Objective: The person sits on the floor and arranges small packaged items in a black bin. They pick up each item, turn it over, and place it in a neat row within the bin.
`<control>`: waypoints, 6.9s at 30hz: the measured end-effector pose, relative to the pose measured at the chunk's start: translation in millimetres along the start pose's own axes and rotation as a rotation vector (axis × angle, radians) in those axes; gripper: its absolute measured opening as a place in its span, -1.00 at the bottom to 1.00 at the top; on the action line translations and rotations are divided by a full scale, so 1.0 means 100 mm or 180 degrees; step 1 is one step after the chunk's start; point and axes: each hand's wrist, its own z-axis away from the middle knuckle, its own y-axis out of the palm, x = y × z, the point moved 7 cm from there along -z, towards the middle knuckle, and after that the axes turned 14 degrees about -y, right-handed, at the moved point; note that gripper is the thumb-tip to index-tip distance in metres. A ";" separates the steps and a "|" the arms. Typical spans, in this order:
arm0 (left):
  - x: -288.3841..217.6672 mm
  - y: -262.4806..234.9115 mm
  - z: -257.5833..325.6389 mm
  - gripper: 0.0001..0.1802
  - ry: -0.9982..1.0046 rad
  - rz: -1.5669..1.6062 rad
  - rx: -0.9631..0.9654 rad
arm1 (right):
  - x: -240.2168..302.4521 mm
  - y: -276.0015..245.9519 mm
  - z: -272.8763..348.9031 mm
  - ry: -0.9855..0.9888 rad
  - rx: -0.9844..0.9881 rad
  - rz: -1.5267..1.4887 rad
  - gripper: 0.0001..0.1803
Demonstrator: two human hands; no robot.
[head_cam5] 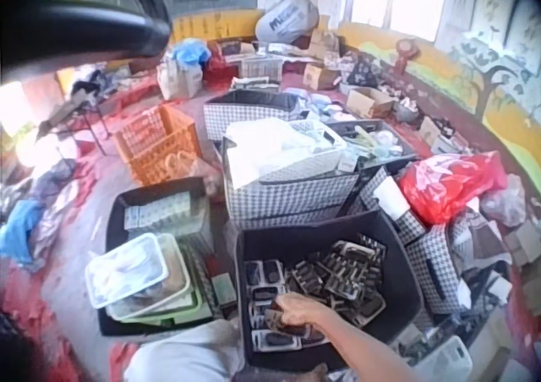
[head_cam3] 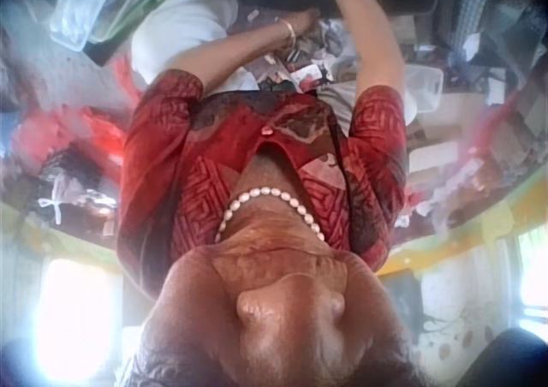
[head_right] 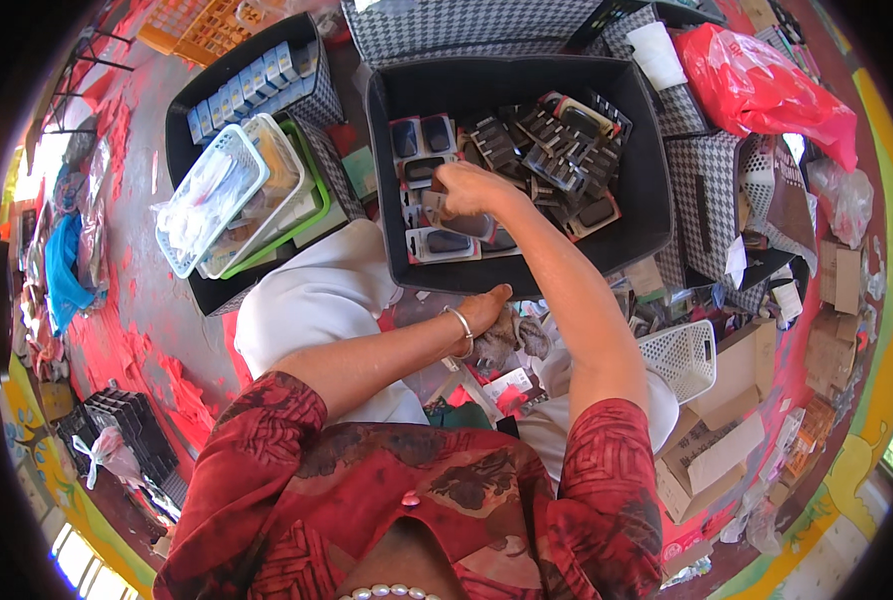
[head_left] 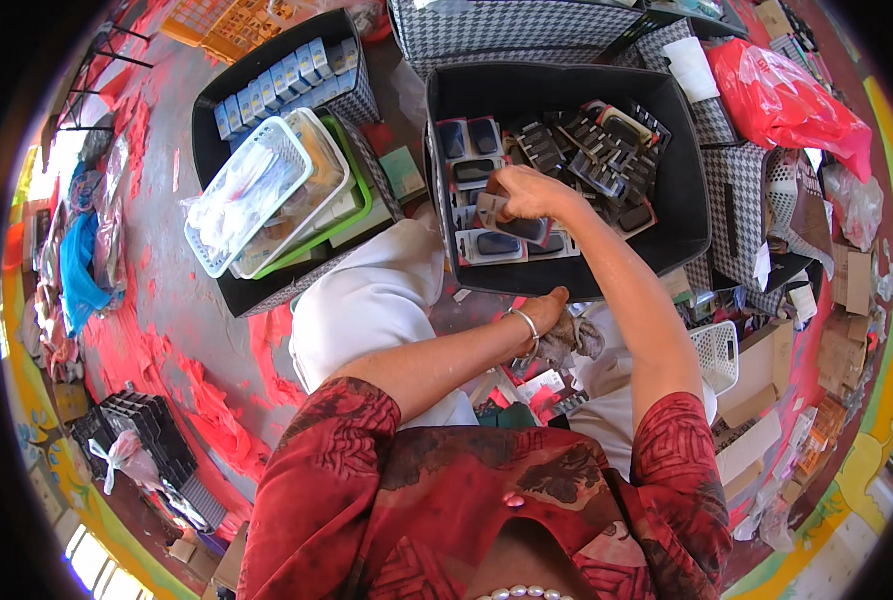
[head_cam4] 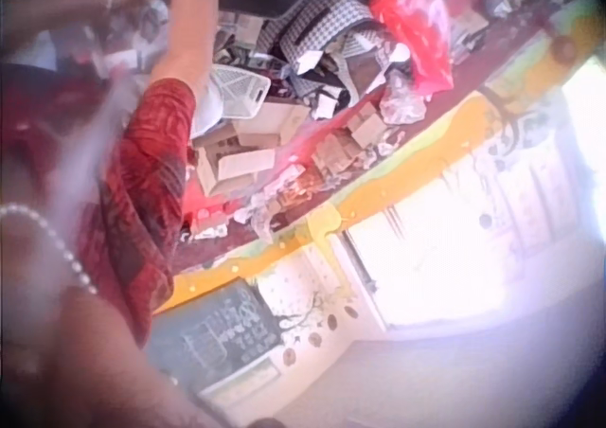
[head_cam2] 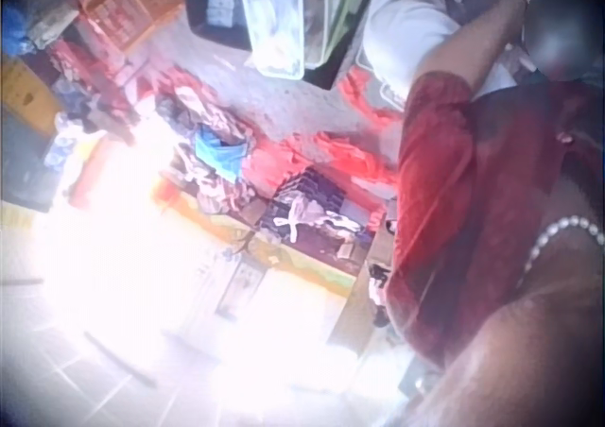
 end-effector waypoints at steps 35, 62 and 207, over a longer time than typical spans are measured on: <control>0.03 -0.02 0.14 -0.21 -0.0409 0.0436 0.0144 | -1.21 -0.61 0.88 0.0979 -0.2170 -0.2503 -0.85; 0.11 -0.02 0.04 -0.23 -0.0629 0.0641 0.0199 | -1.38 -0.15 0.47 0.1801 -0.1430 -0.0206 -0.63; 0.18 0.00 -0.18 -0.25 -0.0507 0.0368 0.0041 | -0.68 -0.45 0.82 0.1792 -0.1271 0.0893 -0.62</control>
